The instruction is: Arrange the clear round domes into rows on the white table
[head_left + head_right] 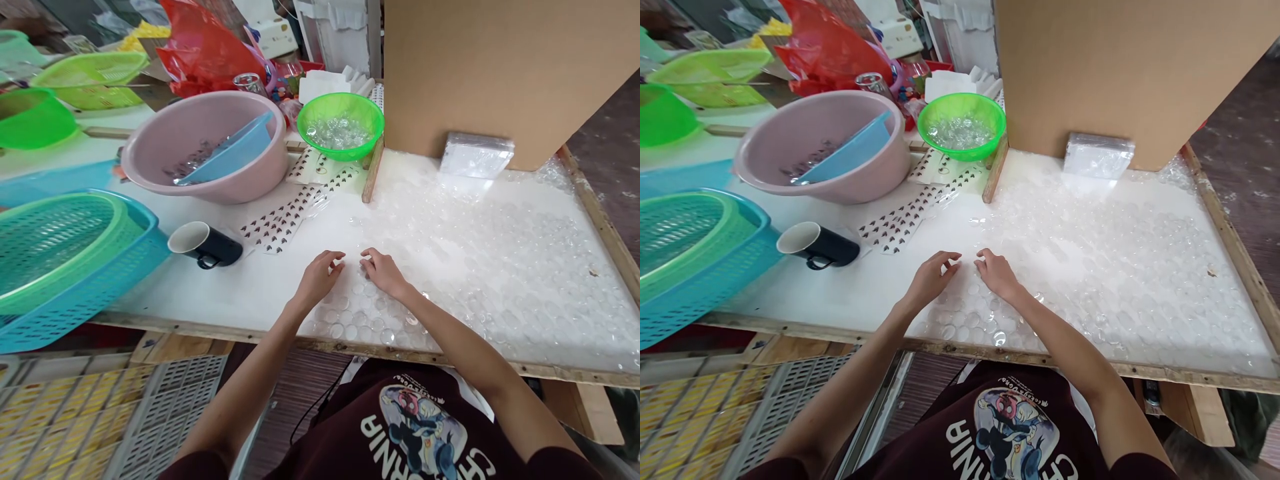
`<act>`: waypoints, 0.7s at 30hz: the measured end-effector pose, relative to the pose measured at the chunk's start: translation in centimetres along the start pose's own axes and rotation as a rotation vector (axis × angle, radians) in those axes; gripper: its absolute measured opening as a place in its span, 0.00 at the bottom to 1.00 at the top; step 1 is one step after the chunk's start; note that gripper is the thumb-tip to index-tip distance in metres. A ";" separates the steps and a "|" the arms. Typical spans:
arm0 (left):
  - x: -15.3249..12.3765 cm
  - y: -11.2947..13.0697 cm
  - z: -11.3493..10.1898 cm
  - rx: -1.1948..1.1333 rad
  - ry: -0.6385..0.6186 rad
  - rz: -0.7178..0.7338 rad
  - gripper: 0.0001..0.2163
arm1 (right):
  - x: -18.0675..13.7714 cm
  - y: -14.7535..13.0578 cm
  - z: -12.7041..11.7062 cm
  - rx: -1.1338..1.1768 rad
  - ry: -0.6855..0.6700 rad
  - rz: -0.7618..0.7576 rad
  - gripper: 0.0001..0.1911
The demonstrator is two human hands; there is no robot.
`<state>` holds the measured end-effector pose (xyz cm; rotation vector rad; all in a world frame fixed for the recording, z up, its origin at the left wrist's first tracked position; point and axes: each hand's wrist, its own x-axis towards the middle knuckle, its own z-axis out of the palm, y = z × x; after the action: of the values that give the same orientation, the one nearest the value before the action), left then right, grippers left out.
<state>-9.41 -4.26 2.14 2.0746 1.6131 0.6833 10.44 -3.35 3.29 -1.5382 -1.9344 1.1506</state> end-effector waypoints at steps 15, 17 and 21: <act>-0.7 1.2 1.6 0.018 -0.162 0.095 0.04 | -0.1 1.2 -0.7 0.175 0.032 0.044 0.10; -0.8 1.0 1.6 0.028 -0.149 0.079 0.04 | -0.1 1.2 -0.7 0.167 0.039 0.036 0.11; -1.1 1.1 1.5 0.024 -0.085 0.046 0.06 | -0.2 1.1 -0.8 0.129 0.026 0.052 0.12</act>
<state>-7.84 -5.65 1.51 2.1339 1.5385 0.5854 11.76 -3.22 2.92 -1.5354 -1.7762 1.2458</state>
